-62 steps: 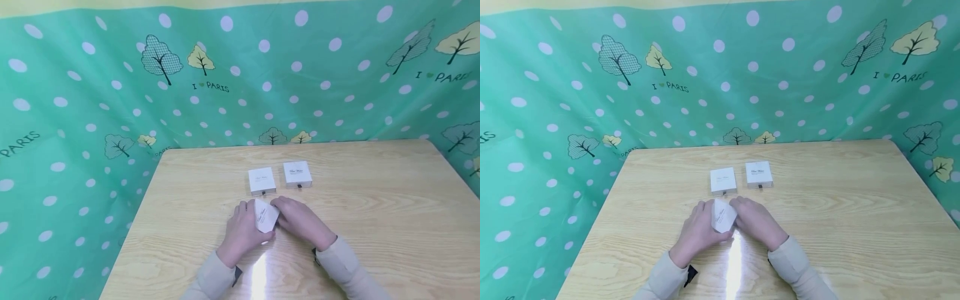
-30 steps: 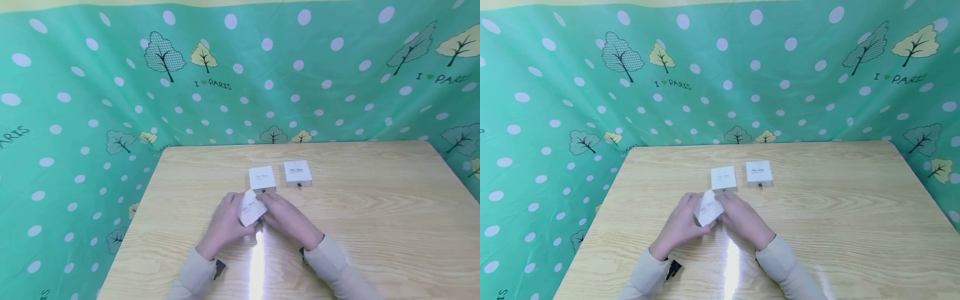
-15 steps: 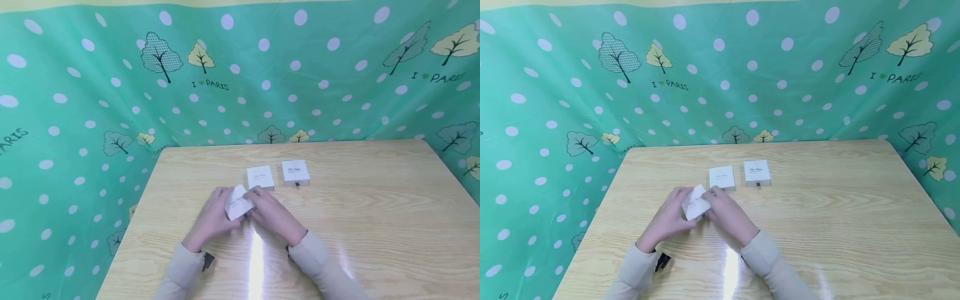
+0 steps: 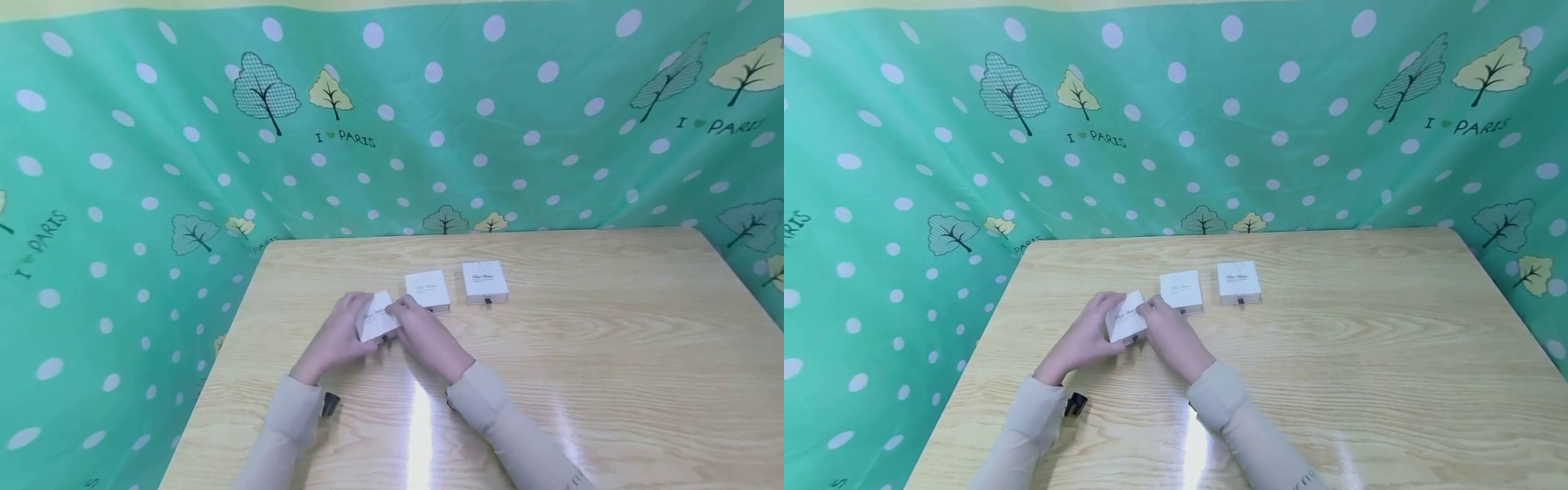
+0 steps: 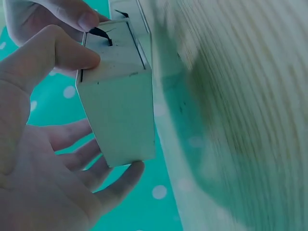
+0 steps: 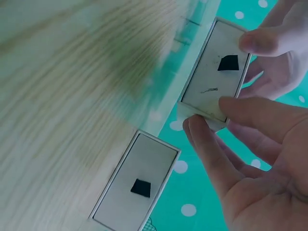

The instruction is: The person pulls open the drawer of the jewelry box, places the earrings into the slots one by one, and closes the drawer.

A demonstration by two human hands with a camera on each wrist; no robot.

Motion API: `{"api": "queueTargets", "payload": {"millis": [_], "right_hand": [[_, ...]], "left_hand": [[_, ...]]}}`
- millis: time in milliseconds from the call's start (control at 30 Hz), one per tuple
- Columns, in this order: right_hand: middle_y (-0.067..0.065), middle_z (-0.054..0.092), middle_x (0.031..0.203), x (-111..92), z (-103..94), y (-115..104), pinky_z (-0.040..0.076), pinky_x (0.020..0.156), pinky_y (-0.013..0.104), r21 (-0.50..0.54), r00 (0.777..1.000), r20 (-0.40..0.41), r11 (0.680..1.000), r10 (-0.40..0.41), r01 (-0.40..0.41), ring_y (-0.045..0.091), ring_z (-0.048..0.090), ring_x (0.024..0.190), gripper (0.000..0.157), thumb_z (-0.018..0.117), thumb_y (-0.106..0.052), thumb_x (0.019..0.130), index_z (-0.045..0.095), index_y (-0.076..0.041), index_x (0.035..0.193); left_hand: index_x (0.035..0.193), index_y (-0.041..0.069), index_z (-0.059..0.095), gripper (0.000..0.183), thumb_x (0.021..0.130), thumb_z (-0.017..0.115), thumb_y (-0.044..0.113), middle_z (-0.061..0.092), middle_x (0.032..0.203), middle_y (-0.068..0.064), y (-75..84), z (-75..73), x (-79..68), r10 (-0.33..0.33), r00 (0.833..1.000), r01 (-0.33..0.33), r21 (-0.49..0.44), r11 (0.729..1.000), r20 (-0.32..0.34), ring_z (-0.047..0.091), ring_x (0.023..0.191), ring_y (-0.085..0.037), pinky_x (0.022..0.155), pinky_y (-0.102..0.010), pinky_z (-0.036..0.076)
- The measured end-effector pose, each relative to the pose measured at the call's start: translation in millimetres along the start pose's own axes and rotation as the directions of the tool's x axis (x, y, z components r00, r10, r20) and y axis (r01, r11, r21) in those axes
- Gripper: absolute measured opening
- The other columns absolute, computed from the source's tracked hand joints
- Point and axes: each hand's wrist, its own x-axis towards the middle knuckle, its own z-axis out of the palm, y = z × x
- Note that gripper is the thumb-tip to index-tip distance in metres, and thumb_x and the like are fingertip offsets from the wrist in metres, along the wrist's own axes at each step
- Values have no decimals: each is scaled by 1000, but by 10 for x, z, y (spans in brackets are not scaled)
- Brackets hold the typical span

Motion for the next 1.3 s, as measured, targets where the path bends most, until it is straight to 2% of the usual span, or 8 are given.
{"api": "queueTargets", "payload": {"millis": [100, 300, 600, 833, 1000, 1300], "right_hand": [[14, 60, 121, 44, 33, 7, 55, 94, 31, 9, 1000, 5, 1000, 16, -16, 25, 65, 108, 30, 57, 3, 95, 62, 3, 125], [13, 58, 125, 127, 132, 62, 54, 97, 31, 26, 994, 56, 995, 94, -95, 25, 63, 112, 34, 53, 3, 96, 59, 2, 130], [21, 57, 129, 218, 198, 65, 55, 95, 33, -4, 994, 75, 996, 85, -85, 30, 63, 113, 36, 54, 3, 96, 58, 3, 131], [24, 55, 130, 287, 193, 23, 57, 91, 36, -19, 985, 99, 990, 143, -142, 32, 63, 111, 38, 56, 0, 96, 57, 1, 134], [23, 57, 124, 335, 206, 13, 59, 85, 35, -33, 986, 78, 988, 150, -148, 31, 65, 105, 35, 58, -2, 96, 61, 2, 130], [23, 58, 125, 406, 253, 23, 56, 93, 36, 9, 980, 28, 980, 198, -198, 33, 65, 109, 36, 64, 1, 91, 63, 4, 127]], "left_hand": [[147, 4, 43, 91, 66, 83, 12, 44, 146, -11, -59, 5, 55, -6, 1000, 6, -14, 1000, 5, 47, 128, -28, 110, -50, 42], [146, 2, 44, 89, 66, 82, 11, 43, 146, -13, -161, 40, 136, -14, 1000, 16, -61, 998, 20, 48, 127, -29, 110, -48, 43], [147, 3, 43, 88, 68, 79, 11, 40, 150, -14, -267, 42, 211, -4, 1000, 6, -69, 998, 30, 43, 133, -32, 113, -51, 38], [150, 7, 40, 86, 73, 78, 12, 36, 154, -12, -320, 31, 309, -25, 998, 30, -79, 996, 65, 38, 139, -31, 116, -51, 34], [150, 10, 40, 86, 73, 79, 11, 36, 154, -10, -355, 27, 367, -27, 998, 33, -94, 995, 63, 37, 140, -31, 116, -52, 33], [150, 11, 41, 86, 73, 80, 12, 35, 155, -9, -389, 2, 400, -36, 997, 46, -140, 989, 67, 36, 141, -31, 116, -52, 32]]}}
